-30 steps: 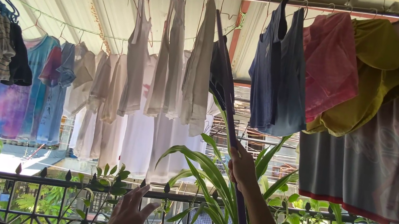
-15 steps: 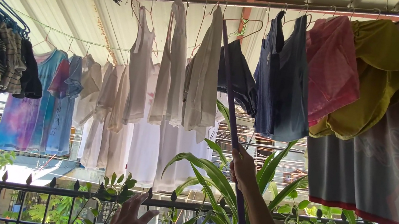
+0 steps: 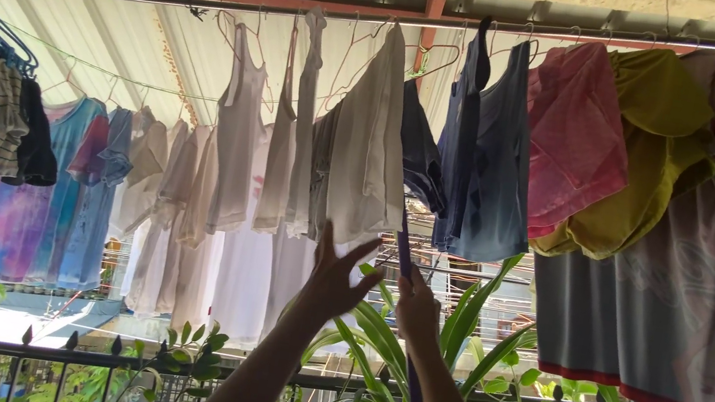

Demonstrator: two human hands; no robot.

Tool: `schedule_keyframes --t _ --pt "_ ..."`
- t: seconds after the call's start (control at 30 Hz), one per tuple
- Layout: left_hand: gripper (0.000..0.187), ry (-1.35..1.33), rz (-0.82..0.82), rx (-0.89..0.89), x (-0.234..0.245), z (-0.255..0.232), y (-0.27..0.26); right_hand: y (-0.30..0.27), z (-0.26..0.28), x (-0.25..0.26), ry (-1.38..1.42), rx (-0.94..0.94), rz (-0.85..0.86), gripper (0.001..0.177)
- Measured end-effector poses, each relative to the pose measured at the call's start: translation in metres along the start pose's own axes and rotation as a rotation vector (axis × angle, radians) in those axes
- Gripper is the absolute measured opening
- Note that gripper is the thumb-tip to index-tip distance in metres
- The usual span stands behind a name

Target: Hanging wet laundry on a high clothesline using hangers and a long pole

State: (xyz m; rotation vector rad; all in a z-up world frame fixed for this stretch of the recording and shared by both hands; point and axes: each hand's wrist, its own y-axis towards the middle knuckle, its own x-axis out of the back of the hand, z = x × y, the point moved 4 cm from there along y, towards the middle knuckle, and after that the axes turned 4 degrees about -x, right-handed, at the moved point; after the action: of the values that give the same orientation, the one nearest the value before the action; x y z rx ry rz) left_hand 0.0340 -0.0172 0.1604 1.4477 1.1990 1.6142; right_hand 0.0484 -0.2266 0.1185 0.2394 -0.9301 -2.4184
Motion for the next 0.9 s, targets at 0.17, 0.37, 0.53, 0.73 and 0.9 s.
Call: schedule_keyframes --t 0.17,0.37,0.53,0.73,0.9 --pt "0.061 0.201 0.230 0.237 -0.040 0.022 0.083 -0.051 0.056 0.021 -0.156 0.115 -0.014 0.047" --pt "0.090 0.263 -0.187 0.153 -0.030 0.107 0.086 0.007 -0.009 0.028 0.330 -0.066 0.143 0.048" --pt "0.099 0.144 -0.105 0.446 0.017 0.145 0.040 -0.016 -0.015 0.031 0.323 -0.069 0.136 0.048" --pt "0.098 0.128 -0.039 0.523 0.037 0.140 0.014 -0.002 -0.008 0.018 0.376 -0.080 0.113 0.048" --pt "0.096 0.130 -0.005 0.484 0.040 0.122 0.006 -0.014 0.005 0.010 0.370 -0.092 0.122 0.048"
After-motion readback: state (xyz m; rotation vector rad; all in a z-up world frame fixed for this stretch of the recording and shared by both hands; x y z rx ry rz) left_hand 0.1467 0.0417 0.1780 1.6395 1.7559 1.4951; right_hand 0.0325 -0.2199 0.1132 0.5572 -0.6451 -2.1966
